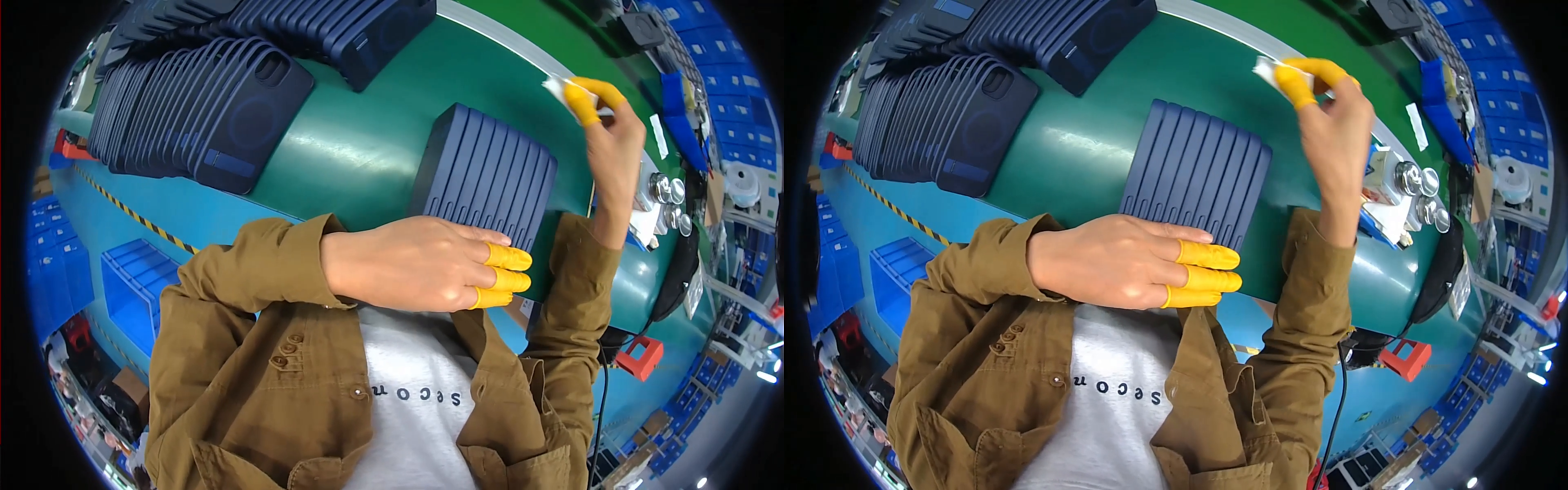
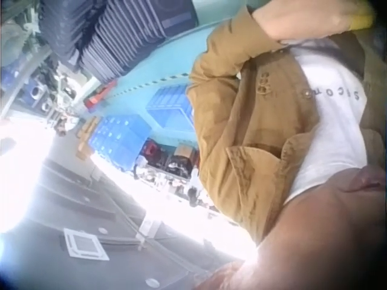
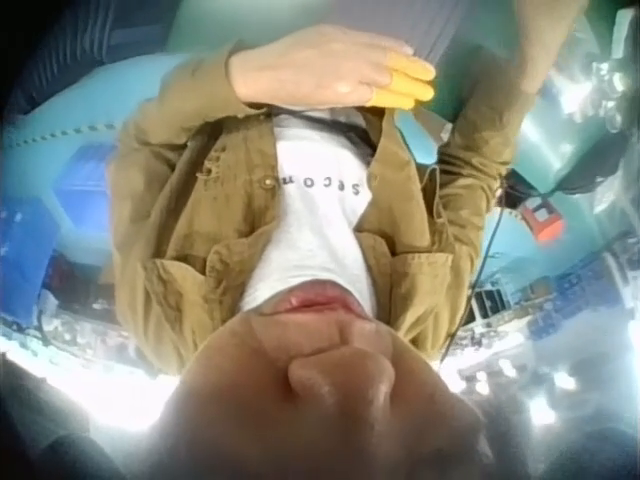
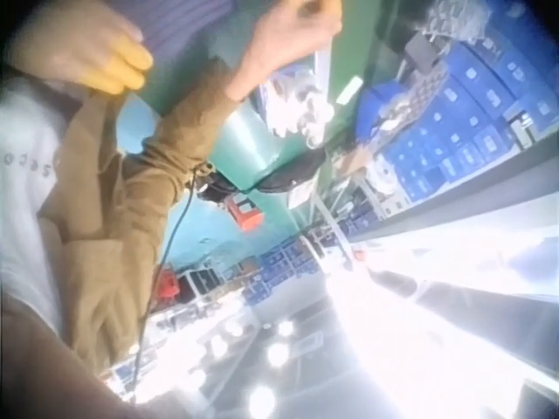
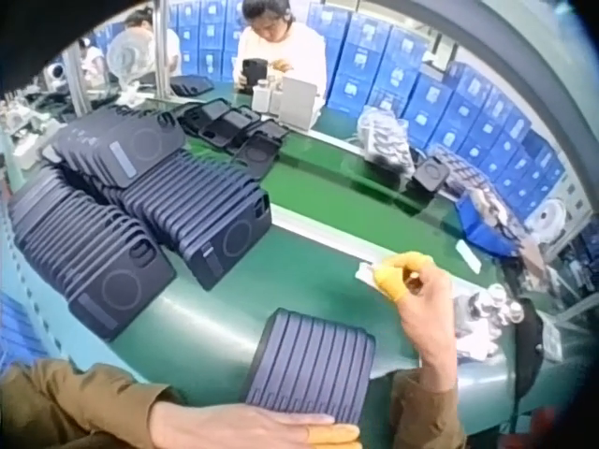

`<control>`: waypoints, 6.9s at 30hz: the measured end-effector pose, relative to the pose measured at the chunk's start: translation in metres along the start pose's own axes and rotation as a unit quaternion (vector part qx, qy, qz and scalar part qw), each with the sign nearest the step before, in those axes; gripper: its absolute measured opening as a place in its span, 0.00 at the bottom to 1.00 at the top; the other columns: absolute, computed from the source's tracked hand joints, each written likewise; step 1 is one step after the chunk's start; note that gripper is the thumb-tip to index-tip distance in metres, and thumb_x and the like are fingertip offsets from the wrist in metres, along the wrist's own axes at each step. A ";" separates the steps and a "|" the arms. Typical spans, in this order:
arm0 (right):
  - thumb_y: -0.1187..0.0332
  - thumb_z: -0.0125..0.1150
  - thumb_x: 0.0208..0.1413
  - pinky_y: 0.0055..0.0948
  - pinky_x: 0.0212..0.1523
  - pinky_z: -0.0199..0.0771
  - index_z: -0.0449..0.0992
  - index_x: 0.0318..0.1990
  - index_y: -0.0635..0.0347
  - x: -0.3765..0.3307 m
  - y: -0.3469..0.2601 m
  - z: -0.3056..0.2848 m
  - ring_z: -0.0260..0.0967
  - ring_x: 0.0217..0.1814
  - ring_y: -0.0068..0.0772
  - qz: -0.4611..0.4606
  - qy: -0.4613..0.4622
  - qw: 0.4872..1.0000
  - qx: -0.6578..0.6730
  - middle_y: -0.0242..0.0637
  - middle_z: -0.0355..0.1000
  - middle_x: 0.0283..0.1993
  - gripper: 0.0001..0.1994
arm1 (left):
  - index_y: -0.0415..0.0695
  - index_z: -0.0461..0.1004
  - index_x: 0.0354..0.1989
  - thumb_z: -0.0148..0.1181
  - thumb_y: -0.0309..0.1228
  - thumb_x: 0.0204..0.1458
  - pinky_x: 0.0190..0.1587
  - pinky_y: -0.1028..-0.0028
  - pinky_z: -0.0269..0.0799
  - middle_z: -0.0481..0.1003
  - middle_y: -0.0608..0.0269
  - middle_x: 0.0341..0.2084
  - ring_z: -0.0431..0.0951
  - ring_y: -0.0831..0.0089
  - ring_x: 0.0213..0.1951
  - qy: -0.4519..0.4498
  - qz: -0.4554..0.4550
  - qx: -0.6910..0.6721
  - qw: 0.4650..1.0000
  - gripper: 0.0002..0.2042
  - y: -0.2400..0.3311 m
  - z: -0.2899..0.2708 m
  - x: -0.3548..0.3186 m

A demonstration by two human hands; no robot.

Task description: The recorder uses a wipe to clean the back of blue phone cases on an assembly line.

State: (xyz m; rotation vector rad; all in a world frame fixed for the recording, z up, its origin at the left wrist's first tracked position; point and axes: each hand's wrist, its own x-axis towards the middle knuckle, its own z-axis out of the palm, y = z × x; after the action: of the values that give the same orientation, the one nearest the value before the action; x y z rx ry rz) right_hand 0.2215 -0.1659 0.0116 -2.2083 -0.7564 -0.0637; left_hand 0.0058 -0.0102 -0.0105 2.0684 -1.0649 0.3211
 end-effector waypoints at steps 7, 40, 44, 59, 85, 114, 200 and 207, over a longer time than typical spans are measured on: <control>0.72 0.70 0.51 0.26 0.36 0.63 0.83 0.37 0.59 -0.080 -0.041 -0.014 0.65 0.36 0.28 -0.011 -0.007 0.999 0.031 0.31 0.77 0.36 0.06 | 0.37 0.79 0.48 0.57 0.29 0.52 0.69 0.62 0.65 0.78 0.59 0.46 0.74 0.59 0.59 0.018 0.001 0.000 1.000 0.16 -0.001 0.002 -0.002; 0.75 0.69 0.53 0.29 0.39 0.68 0.82 0.42 0.61 -0.076 0.022 0.020 0.69 0.37 0.31 0.012 0.132 0.989 0.060 0.34 0.77 0.38 0.09 | 0.49 0.82 0.48 0.61 0.29 0.52 0.65 0.63 0.71 0.76 0.68 0.57 0.73 0.67 0.62 -0.013 -0.017 0.023 1.000 0.14 0.000 0.000 0.004; 0.73 0.67 0.59 0.19 0.36 0.67 0.81 0.46 0.64 -0.098 0.030 0.018 0.71 0.40 0.17 0.135 0.147 0.940 0.278 0.30 0.78 0.43 0.09 | 0.43 0.77 0.55 0.63 0.34 0.54 0.67 0.56 0.64 0.74 0.58 0.57 0.70 0.54 0.63 0.076 -0.052 -0.055 0.994 0.20 0.002 -0.007 0.005; 0.74 0.71 0.52 0.20 0.34 0.61 0.83 0.40 0.62 -0.116 -0.011 0.022 0.63 0.34 0.17 -0.033 0.122 0.974 0.187 0.29 0.76 0.37 0.08 | 0.43 0.59 0.71 0.54 0.28 0.62 0.72 0.68 0.48 0.60 0.58 0.68 0.57 0.65 0.70 0.436 -0.296 -0.273 0.805 0.28 -0.041 0.039 -0.016; 0.73 0.76 0.39 0.36 0.34 0.68 0.84 0.34 0.55 -0.135 -0.079 0.029 0.68 0.36 0.40 -0.227 0.031 0.973 0.004 0.33 0.73 0.31 0.11 | 0.42 0.65 0.68 0.57 0.32 0.63 0.67 0.68 0.58 0.66 0.57 0.62 0.65 0.65 0.63 0.455 -0.302 -0.231 0.805 0.25 -0.043 0.038 -0.022; 0.76 0.58 0.64 0.22 0.38 0.75 0.75 0.49 0.69 -0.160 -0.022 0.023 0.75 0.40 0.22 0.229 0.035 0.934 0.273 0.36 0.78 0.39 0.09 | 0.33 0.62 0.67 0.55 0.31 0.64 0.66 0.69 0.59 0.66 0.52 0.60 0.66 0.62 0.62 0.425 -0.364 -0.213 0.801 0.25 -0.038 0.030 -0.021; 0.73 0.59 0.65 0.24 0.41 0.80 0.74 0.53 0.69 -0.150 0.020 -0.018 0.76 0.46 0.25 0.173 0.242 0.921 0.252 0.39 0.77 0.47 0.12 | 0.38 0.63 0.66 0.66 0.28 0.53 0.52 0.63 0.74 0.71 0.45 0.53 0.76 0.50 0.51 0.243 -0.300 0.196 0.901 0.31 -0.101 -0.005 0.010; 0.67 0.69 0.59 0.27 0.31 0.75 0.81 0.46 0.66 -0.082 0.056 -0.090 0.77 0.36 0.25 0.111 0.368 0.923 0.017 0.37 0.79 0.36 0.12 | 0.30 0.72 0.46 0.60 0.23 0.48 0.32 0.56 0.77 0.75 0.38 0.41 0.79 0.45 0.30 0.271 -0.293 0.342 0.851 0.16 -0.099 -0.005 -0.005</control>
State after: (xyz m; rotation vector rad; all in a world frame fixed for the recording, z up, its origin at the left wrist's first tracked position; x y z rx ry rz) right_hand 0.2016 -0.2978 0.0137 -1.9922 -0.0843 -0.7172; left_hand 0.0799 0.0311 -0.0614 2.5467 0.0836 1.0001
